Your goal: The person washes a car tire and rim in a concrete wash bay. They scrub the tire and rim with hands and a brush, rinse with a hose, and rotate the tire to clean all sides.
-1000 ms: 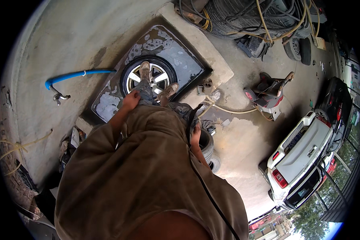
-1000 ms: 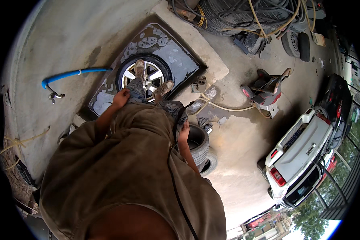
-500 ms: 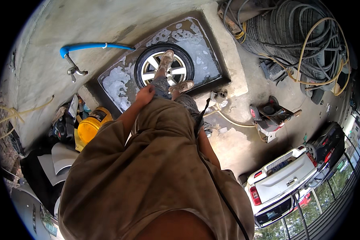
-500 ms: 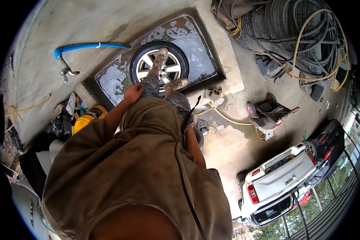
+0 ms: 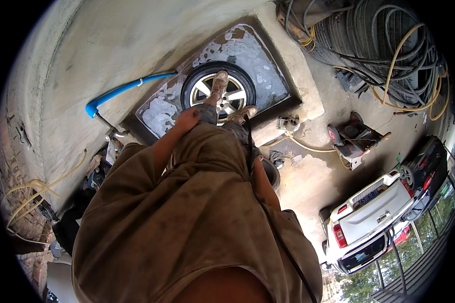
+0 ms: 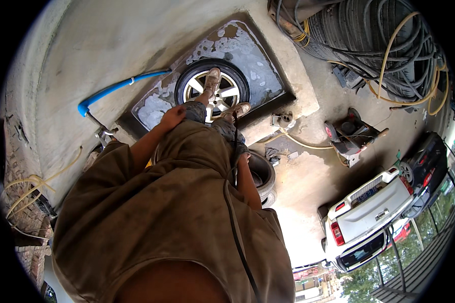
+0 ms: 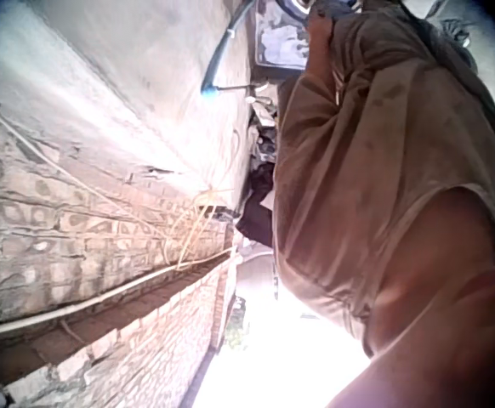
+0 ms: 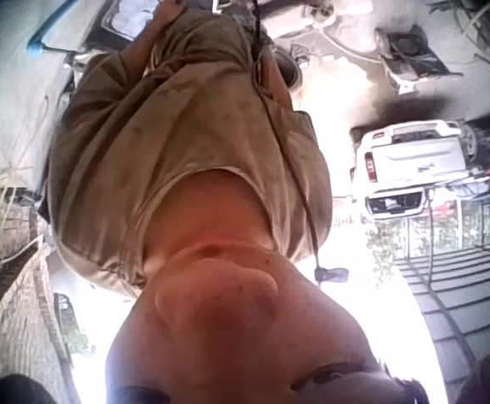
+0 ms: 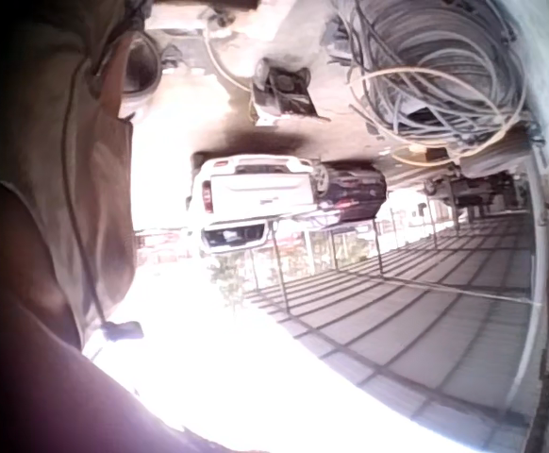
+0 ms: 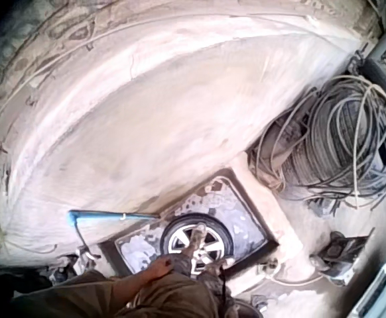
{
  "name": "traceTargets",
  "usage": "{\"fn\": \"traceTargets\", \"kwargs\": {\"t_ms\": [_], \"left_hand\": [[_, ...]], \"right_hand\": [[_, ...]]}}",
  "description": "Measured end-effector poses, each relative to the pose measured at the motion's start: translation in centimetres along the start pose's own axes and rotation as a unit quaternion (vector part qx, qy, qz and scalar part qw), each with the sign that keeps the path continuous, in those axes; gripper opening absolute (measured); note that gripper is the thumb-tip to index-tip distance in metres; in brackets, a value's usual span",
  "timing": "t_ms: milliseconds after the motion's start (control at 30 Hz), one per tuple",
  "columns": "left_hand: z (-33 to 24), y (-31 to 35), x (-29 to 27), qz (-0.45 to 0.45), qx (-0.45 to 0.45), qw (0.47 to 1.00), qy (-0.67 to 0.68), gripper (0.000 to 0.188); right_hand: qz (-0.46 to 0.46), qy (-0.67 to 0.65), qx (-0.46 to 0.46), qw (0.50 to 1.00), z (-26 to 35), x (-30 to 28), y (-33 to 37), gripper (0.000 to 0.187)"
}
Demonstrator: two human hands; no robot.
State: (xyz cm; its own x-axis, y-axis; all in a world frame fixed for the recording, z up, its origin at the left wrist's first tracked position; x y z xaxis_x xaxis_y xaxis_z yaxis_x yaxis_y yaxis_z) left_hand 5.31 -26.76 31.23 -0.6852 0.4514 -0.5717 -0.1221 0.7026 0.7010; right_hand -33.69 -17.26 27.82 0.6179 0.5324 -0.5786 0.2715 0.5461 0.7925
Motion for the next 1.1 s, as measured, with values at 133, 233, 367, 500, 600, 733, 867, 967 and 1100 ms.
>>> {"fn": "traceTargets", "kwargs": {"t_ms": [133, 233, 367, 500, 600, 733, 867, 967, 1100], "left_hand": [[-0.7, -2.0, -2.7, 0.026, 0.014, 1.0, -0.01, 0.033], [-1.3, -3.2, -4.0, 0.027, 0.037, 0.999, 0.001, 0.033], [-1.6, -4.1, -4.8, 0.03, 0.039, 0.999, 0.015, 0.034], [-1.1, -4.5, -4.8, 0.034, 0.038, 0.999, -0.008, 0.035], [-0.5, -4.9, -4.7, 0.037, 0.056, 0.998, 0.0, 0.036], [1.8, -4.4, -4.8, 0.029, 0.038, 0.999, -0.02, 0.035], [2.1, -4.2, -4.6, 0.05, 0.032, 0.998, -0.023, 0.034], [1.3, -5.3, -4.4, 0.049, 0.059, 0.997, -0.019, 0.034], [-0.2, -5.2, -5.1, 0.054, 0.048, 0.996, -0.044, 0.033]], "right_hand": [[-0.009, 0.008, 0.017, 1.0, 1.3, 0.4, 0.1, 0.053], [-0.013, 0.016, 0.026, 0.999, 2.0, 0.4, 0.4, 0.054], [-0.016, 0.034, 0.041, 0.998, 2.6, 0.5, 0.6, 0.055], [-0.022, 0.05, 0.056, 0.997, 3.2, 0.8, 0.5, 0.056], [-0.033, 0.061, 0.077, 0.995, 3.5, 0.9, 0.5, 0.058], [-0.044, 0.023, 0.064, 0.997, 5.2, 0.0, 0.6, 0.055], [-0.054, -0.119, 0.097, 0.987, 4.1, -0.9, 0.8, 0.044], [-0.058, -0.007, 0.069, 0.996, 1.7, 0.9, 0.5, 0.042], [-0.046, 0.082, 0.027, 0.995, 1.8, 1.7, 0.4, 0.043]]}}
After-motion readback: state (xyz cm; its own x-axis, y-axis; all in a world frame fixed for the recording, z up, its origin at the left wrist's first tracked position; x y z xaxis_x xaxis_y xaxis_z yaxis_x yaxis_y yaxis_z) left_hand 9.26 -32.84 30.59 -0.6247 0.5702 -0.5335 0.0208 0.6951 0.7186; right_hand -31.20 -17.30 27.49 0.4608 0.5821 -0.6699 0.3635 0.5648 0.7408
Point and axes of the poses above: each hand's wrist, its own y-axis away from the middle knuckle, its own x-axis out of the palm, z = x × y, the point moved 6 cm from there along -y, towards the middle knuckle, and after that the axes turned 13 degrees about -y, right-handed, at the moved point
